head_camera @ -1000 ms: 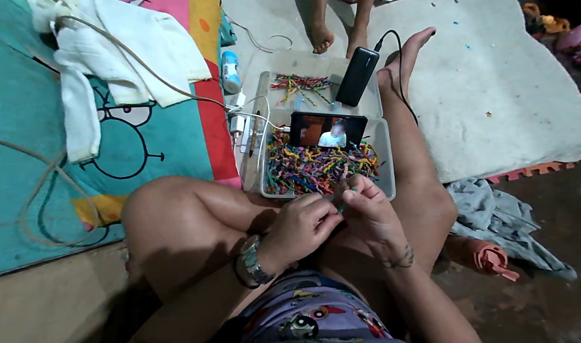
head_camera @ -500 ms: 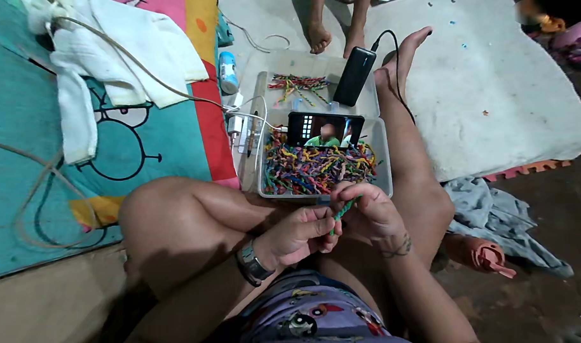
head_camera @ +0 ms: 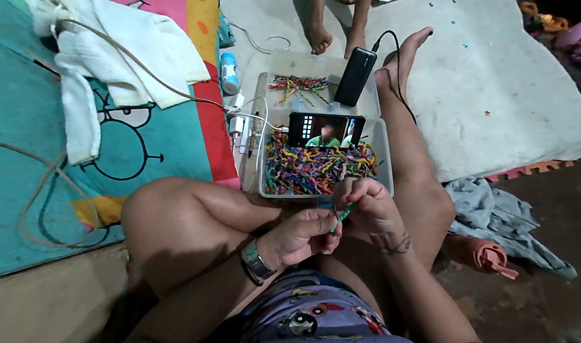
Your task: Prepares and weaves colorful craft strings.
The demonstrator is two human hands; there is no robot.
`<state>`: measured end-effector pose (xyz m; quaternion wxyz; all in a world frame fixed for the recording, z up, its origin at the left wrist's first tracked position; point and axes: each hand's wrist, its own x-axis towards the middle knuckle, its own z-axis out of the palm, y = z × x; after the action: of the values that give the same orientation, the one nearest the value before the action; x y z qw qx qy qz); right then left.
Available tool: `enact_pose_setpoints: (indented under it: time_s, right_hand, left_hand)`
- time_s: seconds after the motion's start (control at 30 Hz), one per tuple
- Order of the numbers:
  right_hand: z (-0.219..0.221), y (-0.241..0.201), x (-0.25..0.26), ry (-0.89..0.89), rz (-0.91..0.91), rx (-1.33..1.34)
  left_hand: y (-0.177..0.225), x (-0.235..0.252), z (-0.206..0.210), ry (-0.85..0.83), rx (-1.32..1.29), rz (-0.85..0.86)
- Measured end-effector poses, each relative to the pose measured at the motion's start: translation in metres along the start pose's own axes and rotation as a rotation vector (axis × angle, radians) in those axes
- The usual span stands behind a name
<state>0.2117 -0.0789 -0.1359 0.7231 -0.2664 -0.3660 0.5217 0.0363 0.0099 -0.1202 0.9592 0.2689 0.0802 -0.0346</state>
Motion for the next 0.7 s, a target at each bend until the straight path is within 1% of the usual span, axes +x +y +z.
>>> enact_pose_setpoints:
  time_s: [0.07,0.13,0.2,0.3,0.33,0.37,0.4,0.47,0.53,0.6,0.67,0.7]
  right_hand:
    - [0.001,-0.001,0.0,0.045,0.009,0.01]
    - [0.004,-0.002,0.0,0.108,0.019,0.003]
    - [0.005,-0.004,-0.001,0.185,0.035,-0.035]
    - [0.008,-0.004,-0.001,0.32,0.065,-0.056]
    - [0.009,-0.003,-0.001,0.363,0.071,-0.071]
    - [0.011,-0.003,-0.001,0.406,0.07,-0.104]
    - [0.012,-0.003,0.0,0.444,0.056,-0.158]
    - [0.01,-0.01,-0.001,0.461,-0.001,-0.306]
    - [0.005,-0.021,-0.007,0.447,-0.044,-0.439]
    - [-0.001,-0.031,-0.015,0.453,-0.079,-0.542]
    - [-0.003,-0.037,-0.026,0.492,-0.131,-0.681]
    - [-0.004,-0.04,-0.036,0.526,-0.169,-0.815]
  left_hand:
    - [0.001,0.001,0.001,0.028,0.077,0.024]
    - [0.005,0.002,0.005,0.13,0.296,0.099]
    - [0.007,0.004,0.005,0.227,0.686,0.247]
    - [0.005,0.008,0.001,0.314,1.418,0.554]
    - [0.004,0.01,-0.001,0.342,1.617,0.622]
    - [0.004,0.011,-0.002,0.369,1.749,0.659]
    - [0.006,0.011,-0.002,0.399,1.814,0.672]
    - [0.022,0.012,0.002,0.477,1.86,0.694]
    - [0.053,0.016,0.011,0.555,1.938,0.736]
    - [0.093,0.025,0.021,0.597,2.052,0.734]
    - [0.135,0.038,0.028,0.631,2.168,0.609]
    - [0.156,0.05,0.028,0.651,2.203,0.516]
